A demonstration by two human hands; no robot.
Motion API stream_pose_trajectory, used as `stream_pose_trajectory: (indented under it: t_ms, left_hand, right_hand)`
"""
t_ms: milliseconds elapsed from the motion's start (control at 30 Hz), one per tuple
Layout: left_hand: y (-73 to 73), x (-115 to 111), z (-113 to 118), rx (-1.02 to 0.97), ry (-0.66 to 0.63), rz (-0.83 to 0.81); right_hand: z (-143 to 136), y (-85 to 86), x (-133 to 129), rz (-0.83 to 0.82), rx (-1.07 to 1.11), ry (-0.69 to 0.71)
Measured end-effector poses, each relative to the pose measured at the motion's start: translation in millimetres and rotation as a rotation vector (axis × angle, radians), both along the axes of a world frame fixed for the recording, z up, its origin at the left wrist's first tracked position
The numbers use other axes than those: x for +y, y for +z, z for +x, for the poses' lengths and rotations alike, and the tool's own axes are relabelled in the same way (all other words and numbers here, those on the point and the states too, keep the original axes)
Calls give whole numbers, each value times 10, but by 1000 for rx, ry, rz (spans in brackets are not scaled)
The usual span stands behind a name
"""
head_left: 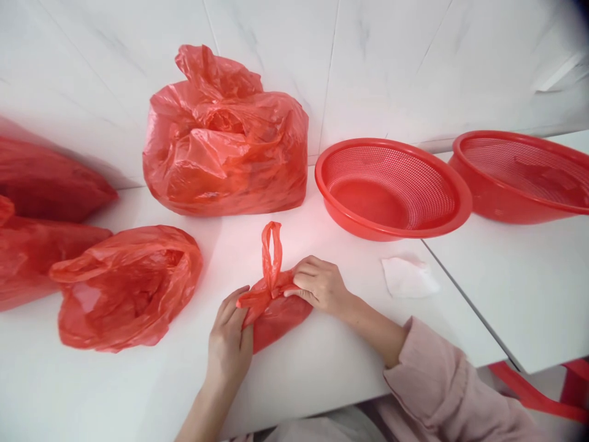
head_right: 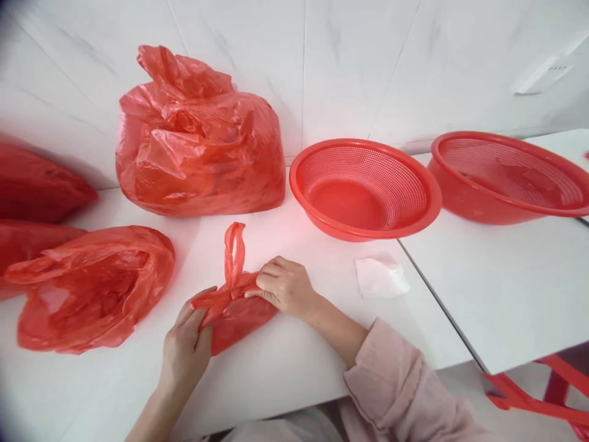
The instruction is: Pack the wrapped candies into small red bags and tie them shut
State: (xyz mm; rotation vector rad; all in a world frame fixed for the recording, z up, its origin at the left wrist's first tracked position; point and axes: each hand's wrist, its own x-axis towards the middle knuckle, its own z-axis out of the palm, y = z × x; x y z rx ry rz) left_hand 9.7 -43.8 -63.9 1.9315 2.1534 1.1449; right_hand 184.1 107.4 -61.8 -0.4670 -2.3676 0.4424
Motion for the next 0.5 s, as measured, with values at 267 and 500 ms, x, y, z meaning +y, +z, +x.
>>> stream_pose_trajectory:
  t_ms: [267, 500]
  left_hand:
    - [-11, 19, -37, 4, 8, -32]
    - [72, 169, 103, -65, 63, -43]
  right_hand:
    - [-3, -2, 31, -35, 50, 9]
    - [-133, -43, -56, -25, 66, -27]
